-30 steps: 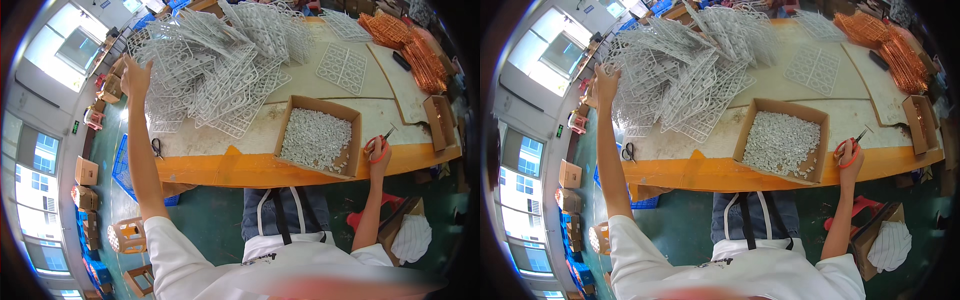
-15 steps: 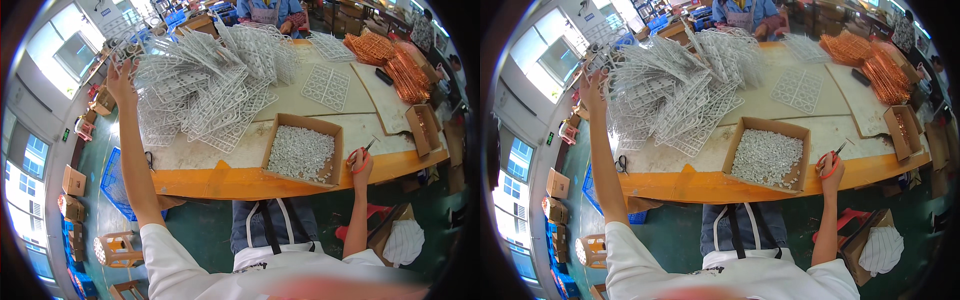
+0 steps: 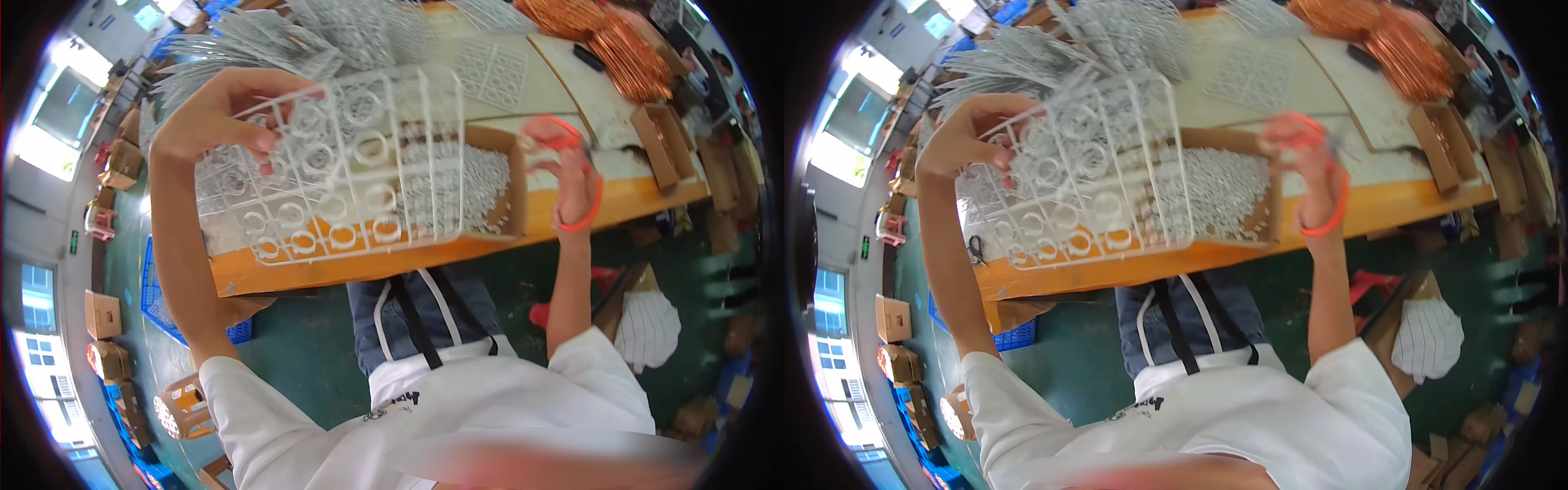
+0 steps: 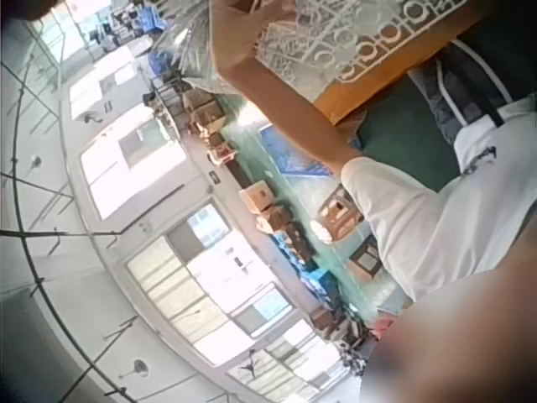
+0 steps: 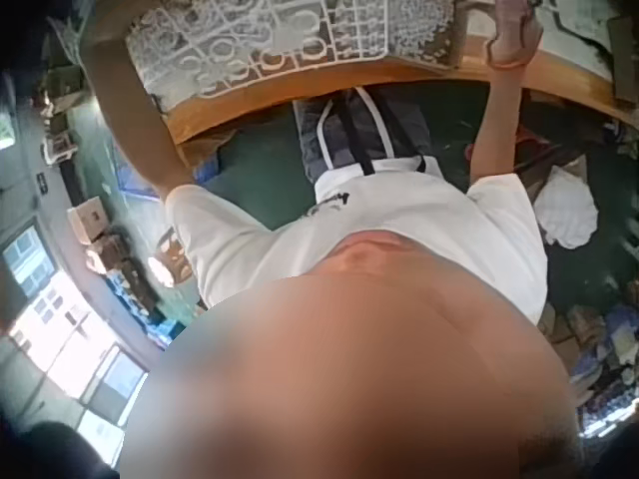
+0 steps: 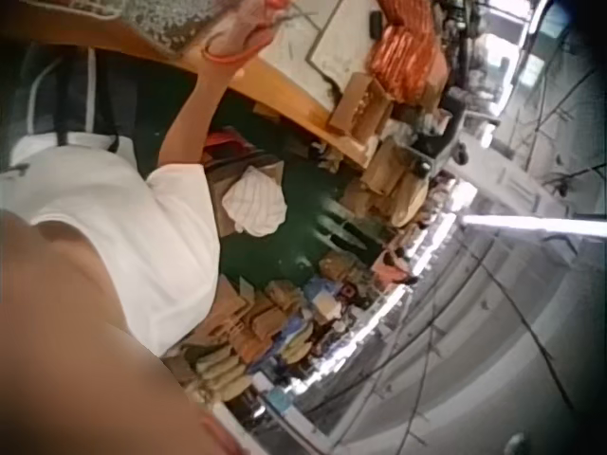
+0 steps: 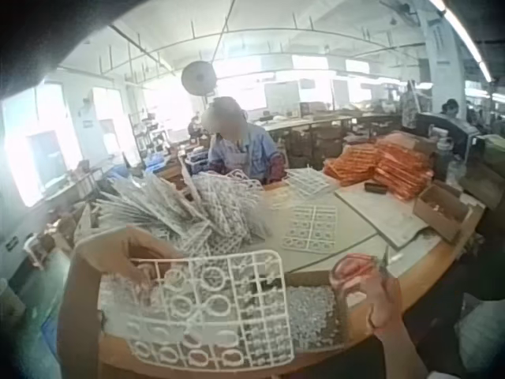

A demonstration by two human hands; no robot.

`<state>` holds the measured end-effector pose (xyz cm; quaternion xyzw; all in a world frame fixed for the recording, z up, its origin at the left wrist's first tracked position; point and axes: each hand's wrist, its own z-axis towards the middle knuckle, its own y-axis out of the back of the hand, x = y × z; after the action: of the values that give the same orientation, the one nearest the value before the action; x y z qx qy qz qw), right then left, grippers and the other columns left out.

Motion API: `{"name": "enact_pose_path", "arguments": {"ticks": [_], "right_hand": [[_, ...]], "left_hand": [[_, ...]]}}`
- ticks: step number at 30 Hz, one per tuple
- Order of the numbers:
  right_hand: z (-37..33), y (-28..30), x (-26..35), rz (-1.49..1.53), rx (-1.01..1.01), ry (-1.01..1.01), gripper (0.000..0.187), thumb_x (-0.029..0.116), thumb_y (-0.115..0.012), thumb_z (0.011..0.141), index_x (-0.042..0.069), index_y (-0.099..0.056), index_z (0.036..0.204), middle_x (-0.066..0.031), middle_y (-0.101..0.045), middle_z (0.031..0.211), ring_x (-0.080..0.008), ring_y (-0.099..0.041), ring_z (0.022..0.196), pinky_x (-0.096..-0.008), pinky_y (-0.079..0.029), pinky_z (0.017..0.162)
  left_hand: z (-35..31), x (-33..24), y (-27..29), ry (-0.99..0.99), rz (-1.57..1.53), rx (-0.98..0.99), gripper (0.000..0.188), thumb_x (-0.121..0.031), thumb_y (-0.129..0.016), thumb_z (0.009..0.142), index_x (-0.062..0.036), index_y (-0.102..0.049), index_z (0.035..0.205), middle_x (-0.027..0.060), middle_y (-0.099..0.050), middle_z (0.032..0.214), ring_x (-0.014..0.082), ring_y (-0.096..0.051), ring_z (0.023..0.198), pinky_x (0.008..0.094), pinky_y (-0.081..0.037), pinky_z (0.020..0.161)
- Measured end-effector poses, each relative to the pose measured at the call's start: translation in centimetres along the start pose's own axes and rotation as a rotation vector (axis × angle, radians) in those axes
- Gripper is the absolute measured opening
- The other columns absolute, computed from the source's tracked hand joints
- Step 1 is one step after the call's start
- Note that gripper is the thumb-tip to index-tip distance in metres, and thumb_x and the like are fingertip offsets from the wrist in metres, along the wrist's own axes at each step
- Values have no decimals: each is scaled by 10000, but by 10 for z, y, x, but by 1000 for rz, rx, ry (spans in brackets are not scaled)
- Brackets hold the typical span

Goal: Cutting individual plastic components from a manufacturing frame using snips.

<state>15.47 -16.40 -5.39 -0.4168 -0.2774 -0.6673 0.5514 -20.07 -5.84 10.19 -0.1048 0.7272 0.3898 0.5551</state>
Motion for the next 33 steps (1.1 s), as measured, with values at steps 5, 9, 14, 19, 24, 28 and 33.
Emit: {"name": "enact_pose_path", "arguments": {"ticks": [5, 9, 14, 19, 24, 28, 33], "right_hand": [[11, -28, 9, 201, 415, -349, 296, 216, -477, 899, -16, -587, 1047, -88, -630, 979, -163, -620, 783, -260, -496, 609], [3, -24, 4, 338, 313, -518, 242, 90, -504, 872, -23, -570, 1076, -88, -637, 945, -151, -627, 716, -250, -512, 601], [-15, -16, -19, 294, -51, -234, 260, 18, -488, 878, -7, -532, 1132, -84, -634, 939, -142, -620, 828, -271, -524, 681], [-17, -46, -17, 578, -281, -332, 302, 289, -524, 912, 34, -582, 1065, -56, -646, 885, -116, -595, 790, -261, -474, 704], [-17, -61, -17, 485, -488, -190, 279, 233, -504, 917, 13, -564, 1078, -69, -639, 907, -115, -592, 729, -239, -466, 629], [-11, -69, -22, 573, -503, -235, 298, 276, -503, 915, 36, -573, 1077, -47, -637, 922, -100, -580, 739, -224, -451, 649], [-9, -75, -26, 635, -627, -193, 314, 269, -523, 912, 41, -559, 1124, -50, -603, 1079, -144, -559, 973, -300, -434, 876]], "left_hand": [[73, -1, -41, 12, 10, 429, 607, -202, -777, 674, -9, -556, 1206, 20, -532, 841, 100, -571, 643, 297, -604, 550], [103, 12, -33, -67, 103, 426, 631, -410, -658, 800, -30, -495, 1276, 99, -572, 986, 186, -628, 865, 308, -603, 562], [115, 61, -38, -198, -715, 161, 836, -677, -308, 859, -31, -300, 1390, 214, -441, 1314, 372, -493, 1163, 503, -473, 890], [132, 54, -85, -512, -1309, 445, 976, -738, -374, 793, -39, -154, 1437, 328, -280, 1385, 471, -357, 1248, 616, -324, 988], [149, 52, -85, -680, -1261, 549, 1060, -814, -404, 703, -121, -129, 1457, 368, -228, 1386, 500, -300, 1269, 641, -293, 987], [154, 48, -81, -615, -1294, 504, 1093, -867, -341, 666, -148, -131, 1462, 370, -217, 1392, 505, -303, 1266, 674, -277, 962], [143, 42, -76, -494, -1250, 273, 1060, -877, -278, 677, -125, -272, 1425, 324, -355, 1347, 477, -402, 1214, 630, -371, 916]]}}
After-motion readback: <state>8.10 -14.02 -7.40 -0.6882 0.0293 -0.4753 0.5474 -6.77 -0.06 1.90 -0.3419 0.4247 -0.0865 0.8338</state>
